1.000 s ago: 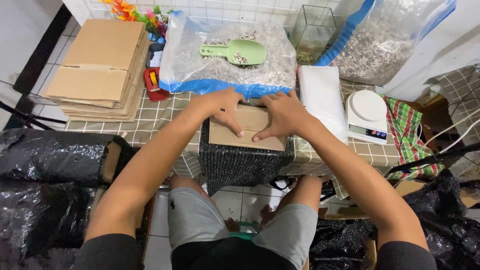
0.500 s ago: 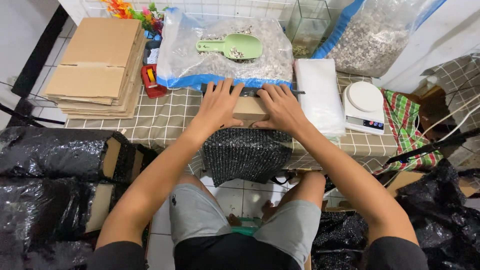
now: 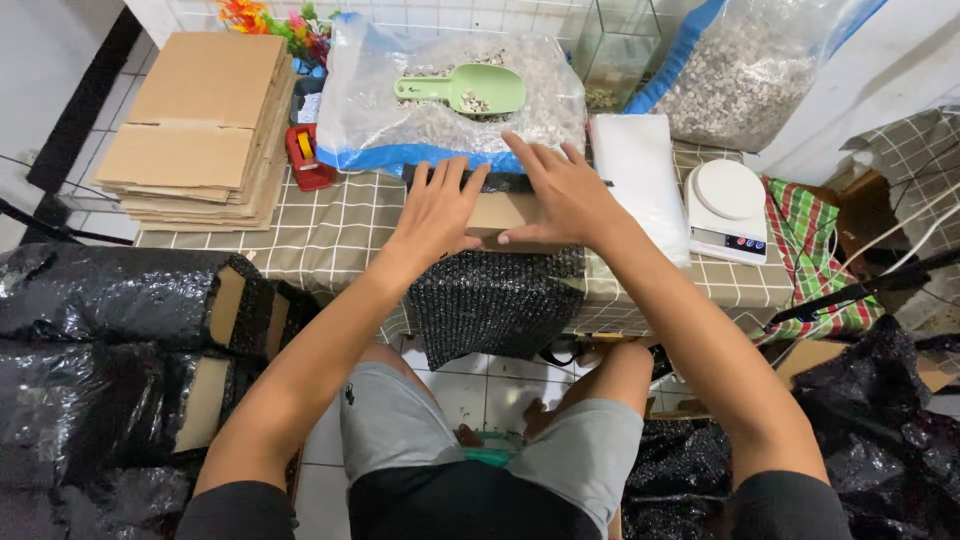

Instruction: The person wraps a small cardboard box in black bubble wrap and seals it with tape. Then they scoop small stones from a large bag into a clear plastic bag using a green scoop, weigh the bag on a digital scale, and set it aside.

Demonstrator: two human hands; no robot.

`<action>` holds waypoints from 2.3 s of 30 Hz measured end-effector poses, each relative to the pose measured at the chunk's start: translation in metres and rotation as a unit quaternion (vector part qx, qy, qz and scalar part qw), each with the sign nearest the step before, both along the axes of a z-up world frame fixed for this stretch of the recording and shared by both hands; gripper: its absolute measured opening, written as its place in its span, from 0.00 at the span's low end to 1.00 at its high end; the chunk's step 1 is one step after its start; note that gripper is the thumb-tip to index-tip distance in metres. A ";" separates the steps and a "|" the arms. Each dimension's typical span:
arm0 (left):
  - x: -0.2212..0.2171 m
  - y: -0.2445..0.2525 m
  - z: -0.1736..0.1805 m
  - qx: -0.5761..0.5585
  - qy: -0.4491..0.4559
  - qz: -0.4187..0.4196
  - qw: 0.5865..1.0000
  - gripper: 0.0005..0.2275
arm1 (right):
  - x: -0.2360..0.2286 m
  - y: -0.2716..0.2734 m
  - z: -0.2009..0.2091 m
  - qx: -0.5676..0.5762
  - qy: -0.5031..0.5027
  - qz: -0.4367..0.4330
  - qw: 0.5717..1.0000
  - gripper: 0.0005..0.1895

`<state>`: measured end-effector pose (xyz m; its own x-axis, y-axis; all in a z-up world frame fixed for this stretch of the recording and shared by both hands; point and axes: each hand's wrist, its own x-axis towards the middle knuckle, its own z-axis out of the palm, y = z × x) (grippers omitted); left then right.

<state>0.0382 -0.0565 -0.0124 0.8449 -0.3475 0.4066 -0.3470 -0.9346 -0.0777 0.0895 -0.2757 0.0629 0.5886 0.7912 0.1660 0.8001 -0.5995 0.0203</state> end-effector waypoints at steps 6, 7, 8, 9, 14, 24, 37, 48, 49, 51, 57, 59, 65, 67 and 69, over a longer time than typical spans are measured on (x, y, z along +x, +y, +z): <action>0.000 0.001 -0.009 -0.001 -0.022 -0.003 1.000 0.50 | 0.042 0.021 -0.035 -0.081 0.071 0.018 0.994 0.72; -0.004 -0.001 -0.006 0.000 -0.021 -0.005 1.000 0.50 | 0.040 0.020 -0.035 -0.079 0.073 0.016 0.994 0.72; -0.008 -0.002 -0.003 -0.020 -0.009 -0.002 1.000 0.50 | 0.037 0.019 -0.036 -0.068 0.079 0.011 0.994 0.68; -0.012 -0.004 0.000 -0.039 0.003 0.001 0.999 0.50 | 0.035 0.018 -0.036 -0.057 0.086 0.006 0.995 0.64; -0.061 -0.022 0.007 -0.203 -0.022 -0.013 0.979 0.40 | 0.021 0.013 -0.041 -0.025 0.007 0.036 0.999 0.51; -0.169 -0.055 -0.271 -0.615 0.052 0.326 0.716 0.15 | -0.022 0.002 -0.051 0.028 -0.147 0.045 0.988 0.52; -0.147 -0.031 -0.313 -0.625 0.241 0.298 0.681 0.21 | -0.058 -0.003 -0.074 0.056 -0.302 0.032 0.951 0.58; -0.230 -0.036 -0.187 -0.689 0.311 0.089 0.648 0.07 | -0.051 -0.003 -0.085 0.084 -0.420 0.029 0.903 0.53; -0.236 -0.038 -0.169 -0.690 0.309 0.089 0.649 0.07 | -0.050 -0.002 -0.086 0.085 -0.421 0.031 0.902 0.53; -0.251 -0.044 -0.134 -0.752 0.359 0.047 0.551 0.14 | -0.049 -0.003 -0.089 0.092 -0.436 0.031 0.895 0.50; -0.283 -0.042 -0.177 -0.737 0.503 -0.033 0.451 0.23 | -0.068 -0.005 -0.085 0.103 -0.324 0.025 0.940 0.50; -0.293 -0.048 -0.165 -0.757 0.523 -0.044 0.389 0.24 | -0.070 -0.007 -0.087 0.094 -0.324 0.025 0.941 0.51; -0.310 -0.065 -0.104 -0.790 0.511 -0.112 0.322 0.28 | -0.080 -0.010 -0.078 0.059 -0.268 0.018 0.961 0.56; -0.316 -0.067 -0.092 -0.805 0.477 -0.124 0.330 0.27 | -0.090 -0.013 -0.073 0.057 -0.244 0.029 0.968 0.55; -0.318 -0.067 -0.098 -0.797 0.509 -0.098 0.308 0.19 | -0.096 -0.016 -0.069 0.073 -0.192 0.054 0.977 0.41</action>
<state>-0.2801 -0.1237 -0.1108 0.8428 -0.4774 -0.2487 0.5059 0.5445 0.6690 -0.0062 -0.2922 -0.0061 0.3756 0.7962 0.4744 0.8091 -0.5313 0.2510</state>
